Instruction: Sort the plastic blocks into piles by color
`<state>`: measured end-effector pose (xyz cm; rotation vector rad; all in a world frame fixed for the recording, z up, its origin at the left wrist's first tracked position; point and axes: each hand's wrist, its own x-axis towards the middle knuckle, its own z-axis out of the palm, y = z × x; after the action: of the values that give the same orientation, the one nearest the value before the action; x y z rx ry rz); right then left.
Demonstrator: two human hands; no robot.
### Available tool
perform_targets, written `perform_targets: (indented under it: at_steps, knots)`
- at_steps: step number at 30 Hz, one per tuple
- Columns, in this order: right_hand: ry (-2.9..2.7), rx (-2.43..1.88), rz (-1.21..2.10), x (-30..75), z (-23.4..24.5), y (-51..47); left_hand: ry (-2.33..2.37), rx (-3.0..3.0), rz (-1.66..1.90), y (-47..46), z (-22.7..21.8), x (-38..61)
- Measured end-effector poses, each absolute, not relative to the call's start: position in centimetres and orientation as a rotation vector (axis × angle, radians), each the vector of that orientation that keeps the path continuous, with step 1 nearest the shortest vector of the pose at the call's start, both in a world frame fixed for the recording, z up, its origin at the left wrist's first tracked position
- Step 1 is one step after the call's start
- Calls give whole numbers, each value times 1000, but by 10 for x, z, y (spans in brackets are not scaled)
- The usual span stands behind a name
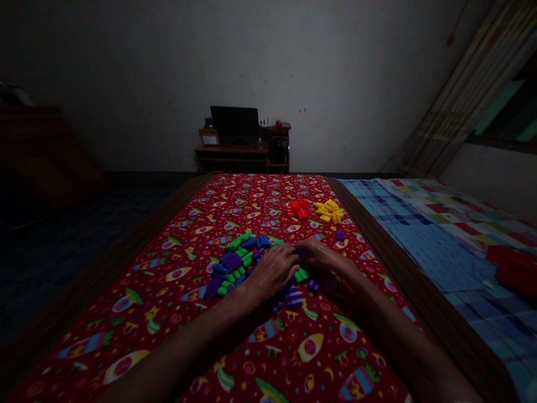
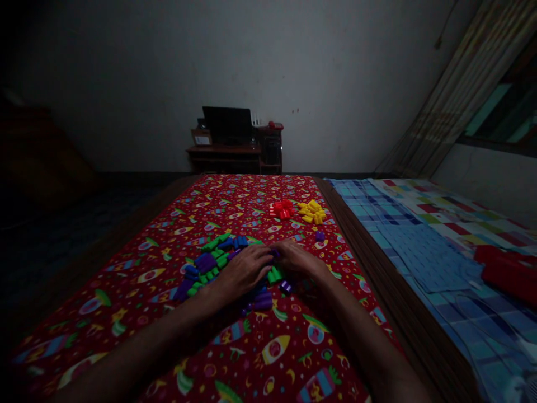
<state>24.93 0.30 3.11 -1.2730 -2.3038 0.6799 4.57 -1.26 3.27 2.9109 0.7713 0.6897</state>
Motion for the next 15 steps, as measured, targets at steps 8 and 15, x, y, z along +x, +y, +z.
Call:
perform_targets:
  at_steps: [8, 15]
  knots:
    - [-2255, -1402, 594, 264, 22, 7, 549, 3066, 488, -66, 28, 58]
    - [-2216, -1609, 552, 275, 44, 8, 703, 3056, 482, -43, 15, 56]
